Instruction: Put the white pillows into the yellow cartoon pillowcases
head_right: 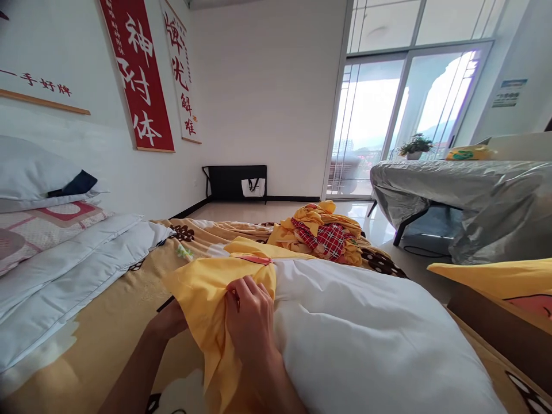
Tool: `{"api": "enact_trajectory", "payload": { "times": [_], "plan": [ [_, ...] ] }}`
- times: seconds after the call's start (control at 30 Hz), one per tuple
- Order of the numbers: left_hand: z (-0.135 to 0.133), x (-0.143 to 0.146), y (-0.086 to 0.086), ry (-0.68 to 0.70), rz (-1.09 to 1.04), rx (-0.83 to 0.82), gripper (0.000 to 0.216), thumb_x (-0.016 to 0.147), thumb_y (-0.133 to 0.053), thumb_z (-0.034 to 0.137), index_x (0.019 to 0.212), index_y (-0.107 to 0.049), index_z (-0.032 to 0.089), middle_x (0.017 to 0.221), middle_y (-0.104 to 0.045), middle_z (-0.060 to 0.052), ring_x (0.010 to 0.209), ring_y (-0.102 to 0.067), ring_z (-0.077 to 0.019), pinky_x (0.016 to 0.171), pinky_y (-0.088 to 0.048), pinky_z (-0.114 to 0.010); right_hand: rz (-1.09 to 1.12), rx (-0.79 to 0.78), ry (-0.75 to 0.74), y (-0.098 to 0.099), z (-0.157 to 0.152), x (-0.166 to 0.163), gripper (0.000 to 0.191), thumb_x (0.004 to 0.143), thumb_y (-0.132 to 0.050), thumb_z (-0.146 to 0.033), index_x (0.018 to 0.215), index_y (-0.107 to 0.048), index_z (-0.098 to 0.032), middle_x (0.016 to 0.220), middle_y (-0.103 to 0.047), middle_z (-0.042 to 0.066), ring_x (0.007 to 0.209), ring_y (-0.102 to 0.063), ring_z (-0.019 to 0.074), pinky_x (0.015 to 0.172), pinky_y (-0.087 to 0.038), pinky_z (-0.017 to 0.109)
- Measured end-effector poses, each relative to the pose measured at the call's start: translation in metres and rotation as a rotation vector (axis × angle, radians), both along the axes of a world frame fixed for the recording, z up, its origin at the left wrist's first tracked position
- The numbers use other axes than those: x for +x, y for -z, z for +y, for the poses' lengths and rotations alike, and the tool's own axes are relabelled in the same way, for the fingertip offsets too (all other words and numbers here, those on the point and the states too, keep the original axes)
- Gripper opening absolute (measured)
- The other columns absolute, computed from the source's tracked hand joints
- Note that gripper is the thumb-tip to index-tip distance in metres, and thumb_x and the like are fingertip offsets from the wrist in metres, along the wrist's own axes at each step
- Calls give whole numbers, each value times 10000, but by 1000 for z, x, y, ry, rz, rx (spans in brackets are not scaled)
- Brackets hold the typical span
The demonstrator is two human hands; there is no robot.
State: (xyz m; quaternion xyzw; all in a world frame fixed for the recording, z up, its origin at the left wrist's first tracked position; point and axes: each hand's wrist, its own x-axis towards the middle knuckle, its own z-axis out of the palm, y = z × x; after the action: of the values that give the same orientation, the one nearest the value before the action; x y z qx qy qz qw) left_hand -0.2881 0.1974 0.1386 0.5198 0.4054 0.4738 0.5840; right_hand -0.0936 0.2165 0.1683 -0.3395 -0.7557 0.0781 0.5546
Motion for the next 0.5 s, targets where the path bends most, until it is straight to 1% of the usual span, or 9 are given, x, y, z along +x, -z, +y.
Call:
{"api": "enact_trajectory", "payload": {
  "times": [0.07,0.13,0.2,0.27,0.3,0.37,0.43,0.5],
  "plan": [
    [6,6,4,-92,-97,-27,423,597,-762,516,847,-708,180,768,-682,-63,789,-620,-225,739,-485,-342,-35,18,-17,0,-1,0,146,802,-542,-99,697,-566,-198,677,-614,-29,625,-516,115,625,-339,214],
    [6,14,3,-132,-159,-62,402,613,-767,477,887,-698,192,759,-676,-54,721,-611,-197,637,-483,-292,-72,54,-31,0,-2,-2,153,817,-544,-106,698,-574,-198,671,-614,-30,616,-500,112,632,-329,216],
    [4,21,1,-161,-210,-102,414,533,-824,419,851,-689,190,671,-646,-25,578,-561,-155,488,-431,-242,-100,98,-41,1,-3,-4,171,841,-534,-121,694,-578,-195,658,-606,-28,603,-483,112,635,-319,219],
    [2,26,0,-174,-236,-126,431,462,-853,393,792,-674,181,572,-586,13,474,-481,-114,402,-363,-212,-128,127,-46,2,-4,-5,191,861,-526,-141,685,-579,-194,654,-602,-23,602,-475,113,642,-314,223],
    [1,28,-1,-184,-256,-139,432,448,-856,383,775,-665,176,542,-558,26,456,-460,-104,390,-347,-205,-142,129,-46,3,-4,-6,199,867,-524,-148,682,-579,-194,658,-606,-22,604,-476,114,646,-312,225],
    [2,32,-3,-214,-303,-166,394,476,-847,353,761,-649,167,522,-528,39,458,-457,-97,393,-336,-192,-174,105,-49,2,-4,-5,198,874,-524,-159,690,-585,-198,673,-617,-22,612,-489,114,654,-311,227],
    [4,33,-7,-238,-350,-178,321,543,-815,320,752,-634,157,536,-530,37,464,-459,-86,398,-326,-178,-199,46,-56,1,-6,-3,165,881,-523,-174,737,-598,-205,701,-634,-26,634,-516,114,663,-316,228],
    [6,30,-13,-257,-411,-190,225,623,-759,293,697,-603,149,515,-502,46,423,-410,-61,383,-294,-164,-193,-14,-41,-2,-11,-2,92,881,-534,-213,818,-600,-208,729,-646,-26,656,-546,117,665,-325,231]
  ]
}}
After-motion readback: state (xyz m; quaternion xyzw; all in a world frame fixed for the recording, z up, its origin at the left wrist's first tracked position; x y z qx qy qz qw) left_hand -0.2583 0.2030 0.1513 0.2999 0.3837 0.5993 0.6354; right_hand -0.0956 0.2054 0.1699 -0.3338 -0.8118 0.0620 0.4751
